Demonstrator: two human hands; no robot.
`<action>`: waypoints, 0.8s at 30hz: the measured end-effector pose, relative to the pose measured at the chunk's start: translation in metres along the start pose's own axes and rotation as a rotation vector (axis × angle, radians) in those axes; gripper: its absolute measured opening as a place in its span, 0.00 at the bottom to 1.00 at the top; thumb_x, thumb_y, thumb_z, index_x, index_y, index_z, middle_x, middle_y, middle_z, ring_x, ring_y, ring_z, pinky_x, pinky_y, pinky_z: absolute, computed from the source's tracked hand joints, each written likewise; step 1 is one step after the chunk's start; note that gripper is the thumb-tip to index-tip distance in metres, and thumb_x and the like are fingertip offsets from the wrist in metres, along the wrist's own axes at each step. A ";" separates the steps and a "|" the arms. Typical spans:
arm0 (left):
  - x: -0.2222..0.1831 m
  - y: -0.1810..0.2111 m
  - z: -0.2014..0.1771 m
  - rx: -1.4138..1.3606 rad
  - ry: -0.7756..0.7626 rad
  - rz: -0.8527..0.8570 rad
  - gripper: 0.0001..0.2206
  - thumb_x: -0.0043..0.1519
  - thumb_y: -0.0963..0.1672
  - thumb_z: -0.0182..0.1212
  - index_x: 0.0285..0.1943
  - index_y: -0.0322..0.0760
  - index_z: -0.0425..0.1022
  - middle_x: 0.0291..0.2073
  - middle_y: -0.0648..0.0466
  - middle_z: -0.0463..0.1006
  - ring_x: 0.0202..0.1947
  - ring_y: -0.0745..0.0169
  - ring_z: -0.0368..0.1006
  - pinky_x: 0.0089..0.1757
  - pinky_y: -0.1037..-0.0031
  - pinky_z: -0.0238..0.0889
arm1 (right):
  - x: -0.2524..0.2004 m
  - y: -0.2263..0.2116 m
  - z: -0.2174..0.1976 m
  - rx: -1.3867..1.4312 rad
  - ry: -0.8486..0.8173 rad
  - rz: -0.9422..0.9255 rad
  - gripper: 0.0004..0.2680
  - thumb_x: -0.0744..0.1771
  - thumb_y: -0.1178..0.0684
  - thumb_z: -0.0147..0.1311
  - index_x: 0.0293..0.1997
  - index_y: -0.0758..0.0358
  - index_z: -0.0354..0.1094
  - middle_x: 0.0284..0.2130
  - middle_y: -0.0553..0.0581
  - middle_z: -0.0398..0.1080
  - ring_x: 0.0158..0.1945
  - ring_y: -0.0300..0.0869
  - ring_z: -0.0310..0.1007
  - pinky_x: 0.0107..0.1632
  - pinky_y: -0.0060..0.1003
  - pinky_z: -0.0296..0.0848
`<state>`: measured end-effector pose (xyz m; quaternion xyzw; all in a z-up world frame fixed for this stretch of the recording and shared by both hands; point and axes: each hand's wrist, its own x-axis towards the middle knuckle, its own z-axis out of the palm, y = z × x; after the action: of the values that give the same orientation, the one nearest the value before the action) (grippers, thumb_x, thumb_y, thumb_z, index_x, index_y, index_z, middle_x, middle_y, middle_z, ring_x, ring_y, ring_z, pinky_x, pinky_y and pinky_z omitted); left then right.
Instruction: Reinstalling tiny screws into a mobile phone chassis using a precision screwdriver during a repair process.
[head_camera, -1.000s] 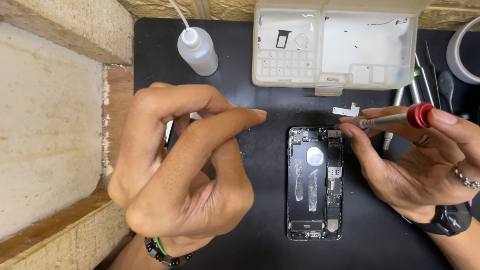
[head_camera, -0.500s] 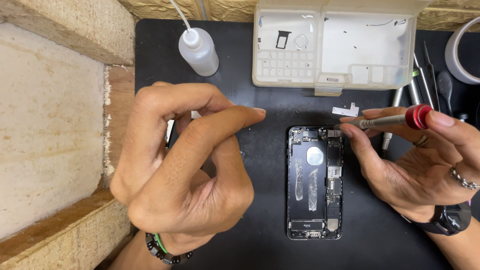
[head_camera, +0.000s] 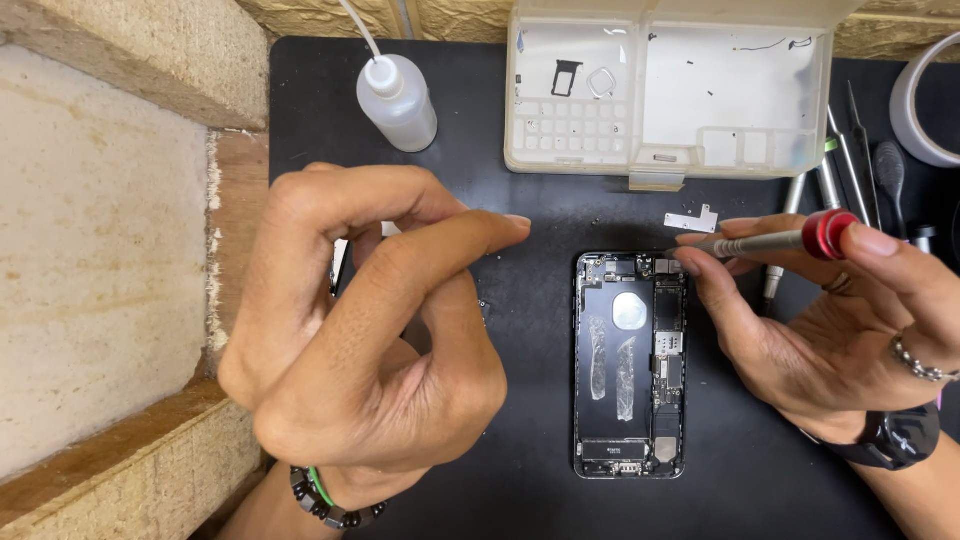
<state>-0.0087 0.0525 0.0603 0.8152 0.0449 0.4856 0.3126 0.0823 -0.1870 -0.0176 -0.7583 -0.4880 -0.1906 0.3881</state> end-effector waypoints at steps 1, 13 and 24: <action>0.000 0.000 0.000 -0.005 0.003 -0.003 0.18 0.49 0.23 0.49 0.27 0.26 0.79 0.28 0.43 0.68 0.24 0.56 0.61 0.27 0.72 0.51 | 0.001 -0.002 0.000 0.020 -0.014 0.033 0.36 0.68 0.80 0.75 0.74 0.68 0.41 0.41 0.85 0.69 0.44 0.67 0.81 0.47 0.56 0.85; -0.001 -0.001 -0.003 0.017 -0.045 0.009 0.18 0.55 0.23 0.50 0.29 0.27 0.80 0.30 0.44 0.70 0.23 0.59 0.59 0.26 0.74 0.47 | 0.011 0.012 0.003 0.086 0.028 -0.119 0.28 0.68 0.76 0.73 0.65 0.70 0.49 0.42 0.76 0.67 0.38 0.65 0.81 0.42 0.53 0.85; 0.000 -0.004 -0.007 0.035 -0.043 0.007 0.18 0.59 0.24 0.49 0.31 0.26 0.82 0.31 0.44 0.70 0.26 0.57 0.63 0.29 0.72 0.50 | 0.012 0.002 0.011 0.114 0.057 -0.122 0.29 0.67 0.77 0.65 0.69 0.64 0.46 0.45 0.70 0.60 0.39 0.63 0.81 0.43 0.56 0.89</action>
<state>-0.0137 0.0594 0.0602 0.8308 0.0441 0.4683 0.2975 0.0890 -0.1722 -0.0171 -0.6979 -0.5322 -0.2074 0.4320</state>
